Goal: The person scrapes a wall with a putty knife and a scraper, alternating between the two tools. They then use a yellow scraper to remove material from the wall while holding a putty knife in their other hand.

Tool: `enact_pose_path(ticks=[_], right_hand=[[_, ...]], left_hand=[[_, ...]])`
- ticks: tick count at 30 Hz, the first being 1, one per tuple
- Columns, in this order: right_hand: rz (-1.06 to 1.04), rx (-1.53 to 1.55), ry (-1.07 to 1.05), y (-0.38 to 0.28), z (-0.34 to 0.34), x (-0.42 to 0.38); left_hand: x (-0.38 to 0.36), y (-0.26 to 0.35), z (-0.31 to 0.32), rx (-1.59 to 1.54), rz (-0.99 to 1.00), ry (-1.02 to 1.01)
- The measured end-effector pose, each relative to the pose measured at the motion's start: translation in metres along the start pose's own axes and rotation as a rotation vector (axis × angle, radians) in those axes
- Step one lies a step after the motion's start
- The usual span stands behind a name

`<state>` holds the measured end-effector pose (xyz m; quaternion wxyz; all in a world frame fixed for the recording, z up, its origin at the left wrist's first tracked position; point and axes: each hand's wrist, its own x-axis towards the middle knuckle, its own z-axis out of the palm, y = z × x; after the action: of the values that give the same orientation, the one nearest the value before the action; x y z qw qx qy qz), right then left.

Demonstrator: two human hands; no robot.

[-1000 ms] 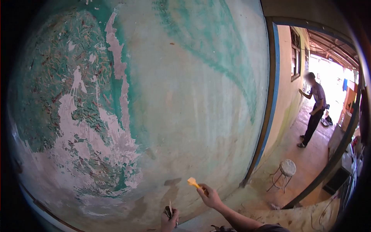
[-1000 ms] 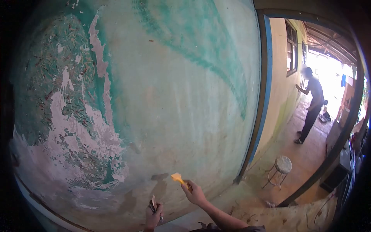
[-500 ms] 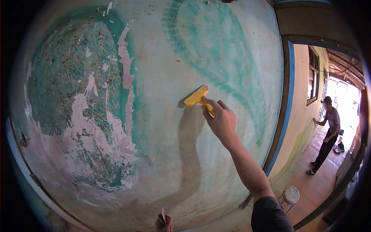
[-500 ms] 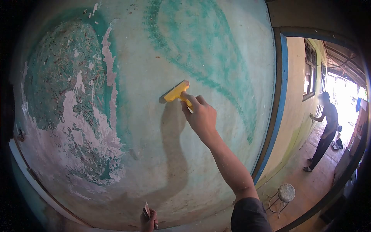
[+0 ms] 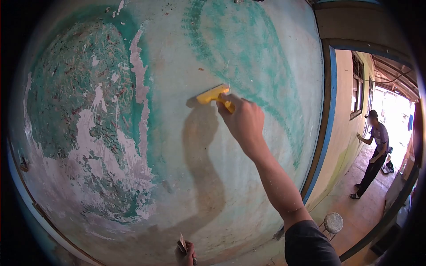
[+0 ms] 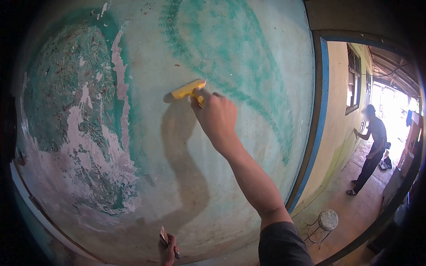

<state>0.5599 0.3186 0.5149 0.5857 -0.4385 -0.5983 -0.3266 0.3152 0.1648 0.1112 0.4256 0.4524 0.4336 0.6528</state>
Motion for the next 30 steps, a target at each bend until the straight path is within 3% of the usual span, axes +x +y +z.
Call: enact_pose_path(ticks=[4, 7, 10, 14, 16, 18, 20, 21, 22, 25, 30], right_hand=[[-0.039, 0.027, -0.006, 0.008, -0.002, -0.017], [0.072, 0.119, -0.049, 0.014, 0.011, -0.066], [0.025, 0.043, 0.062, 0.008, 0.018, -0.026], [0.105, 0.045, 0.011, -0.010, 0.003, 0.007], [0.073, 0.017, 0.059, -0.003, 0.014, -0.036], [0.113, 0.096, -0.028, -0.008, 0.014, -0.071], [0.137, 0.063, -0.005, -0.008, 0.019, -0.060], [0.164, 0.043, 0.011, -0.008, 0.023, -0.048], [0.180, 0.003, 0.062, -0.008, 0.027, -0.017], [0.220, -0.003, 0.093, -0.022, 0.006, 0.049], [0.212, 0.015, 0.024, -0.035, 0.018, -0.030]], left_hand=[[0.008, -0.003, -0.003, 0.025, -0.067, -0.056], [0.000, 0.018, 0.011, -0.020, -0.077, -0.013], [0.007, -0.002, -0.012, 0.094, -0.012, -0.071], [0.018, -0.019, -0.028, 0.027, -0.144, -0.174], [0.016, 0.008, -0.019, -0.055, -0.134, -0.147], [0.023, 0.008, -0.031, 0.025, -0.121, -0.200], [0.018, 0.026, -0.038, 0.079, -0.004, -0.195], [0.023, 0.016, -0.061, 0.108, -0.212, -0.283], [0.027, 0.020, -0.063, 0.114, -0.220, -0.286], [0.035, 0.027, -0.072, 0.005, -0.026, -0.130], [0.044, 0.009, -0.105, -0.028, -0.102, -0.212]])
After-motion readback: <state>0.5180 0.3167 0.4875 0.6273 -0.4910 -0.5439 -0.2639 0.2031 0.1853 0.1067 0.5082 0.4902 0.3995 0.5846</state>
